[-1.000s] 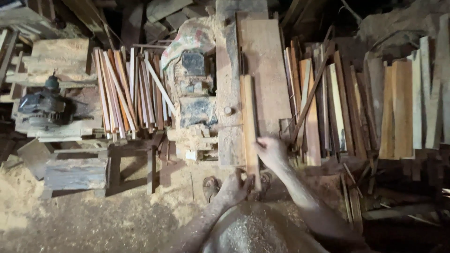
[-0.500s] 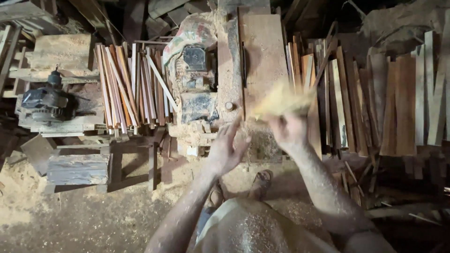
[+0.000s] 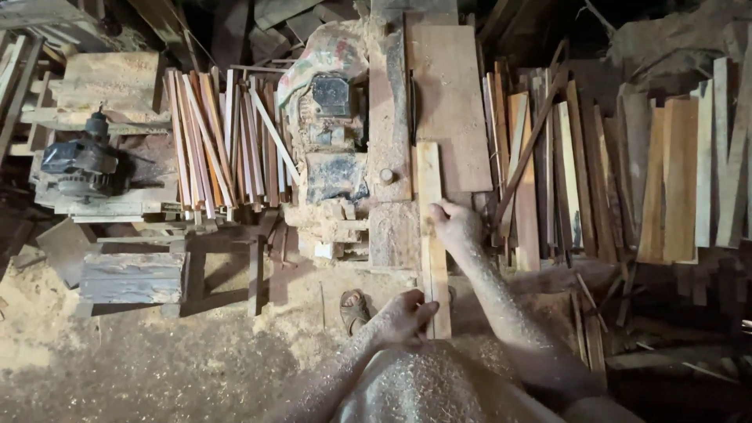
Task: Feeding thin wooden strips through a woodworking machine for processing.
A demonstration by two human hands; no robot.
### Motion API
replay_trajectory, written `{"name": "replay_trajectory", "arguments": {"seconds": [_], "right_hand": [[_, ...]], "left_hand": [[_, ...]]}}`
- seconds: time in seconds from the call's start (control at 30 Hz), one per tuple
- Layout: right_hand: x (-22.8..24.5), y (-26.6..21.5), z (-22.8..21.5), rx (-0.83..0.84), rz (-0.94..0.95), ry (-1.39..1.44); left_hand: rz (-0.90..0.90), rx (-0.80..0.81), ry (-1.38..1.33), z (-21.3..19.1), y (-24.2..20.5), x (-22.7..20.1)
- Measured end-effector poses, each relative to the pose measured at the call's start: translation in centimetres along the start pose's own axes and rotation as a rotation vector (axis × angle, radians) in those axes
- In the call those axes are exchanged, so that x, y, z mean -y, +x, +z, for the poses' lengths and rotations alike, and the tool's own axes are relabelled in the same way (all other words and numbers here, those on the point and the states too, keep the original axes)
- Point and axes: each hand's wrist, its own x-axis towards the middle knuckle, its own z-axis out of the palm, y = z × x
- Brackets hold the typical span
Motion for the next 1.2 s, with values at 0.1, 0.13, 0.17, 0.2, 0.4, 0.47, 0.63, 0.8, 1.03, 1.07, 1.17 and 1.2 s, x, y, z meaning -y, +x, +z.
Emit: {"name": "replay_trajectory", "arguments": {"seconds": [0.1, 0.13, 0.17, 0.2, 0.4, 0.47, 0.63, 0.8, 1.03, 1.07, 1.17, 1.2], "right_hand": [[1.1, 0.2, 0.9, -0.041, -0.025, 0.117], [0.6, 0.8, 1.3, -0.042, -0.025, 0.118], [0.2, 1.4, 1.8, -0.058, -0.042, 0.114], [-0.1, 2.1, 2.3, -0.073, -0.06, 0.11], [0.3, 3.5, 2.6, -0.079, -0.05, 0.065], [0.4, 3.5, 2.5, -0.079, -0.048, 0.061], [0.1, 4.3, 2.7, -0.068, -0.04, 0.026], [0.3, 4.8, 2.7, -0.068, -0.057, 0.058], [-1.0, 7.6, 4.0, -0.079, -0.128, 0.106], [-0.8, 7.7, 3.9, -0.081, -0.135, 0.105], [0.4, 7.6, 3.4, -0.081, -0.105, 0.112], [0.8, 7.6, 3.2, -0.084, -0.061, 0.122]], "left_hand": [[0.044, -0.107, -0.032, 0.5, -3.2, -1.7], [0.043, -0.106, -0.03, 0.5, -3.2, -1.9], [0.102, -0.127, -0.024, 0.4, -3.1, -2.2], [0.162, -0.147, -0.017, 0.2, -3.0, -2.5], [0.506, -0.268, 0.005, 1.5, -1.6, -4.0], [0.59, -0.295, 0.013, 1.8, -1.3, -4.1], [0.842, -0.378, 0.036, 2.1, -1.0, -4.4], [1.182, -0.49, 0.064, 2.7, -0.4, -4.8], [1.523, -0.598, 0.083, 3.9, -2.0, -4.8], [0.93, -0.612, 1.006, 2.7, -3.7, -5.8], [0.095, -0.401, 1.493, 2.1, -8.1, -12.5], [0.053, -0.278, 1.216, 2.4, -9.4, -15.4]]}}
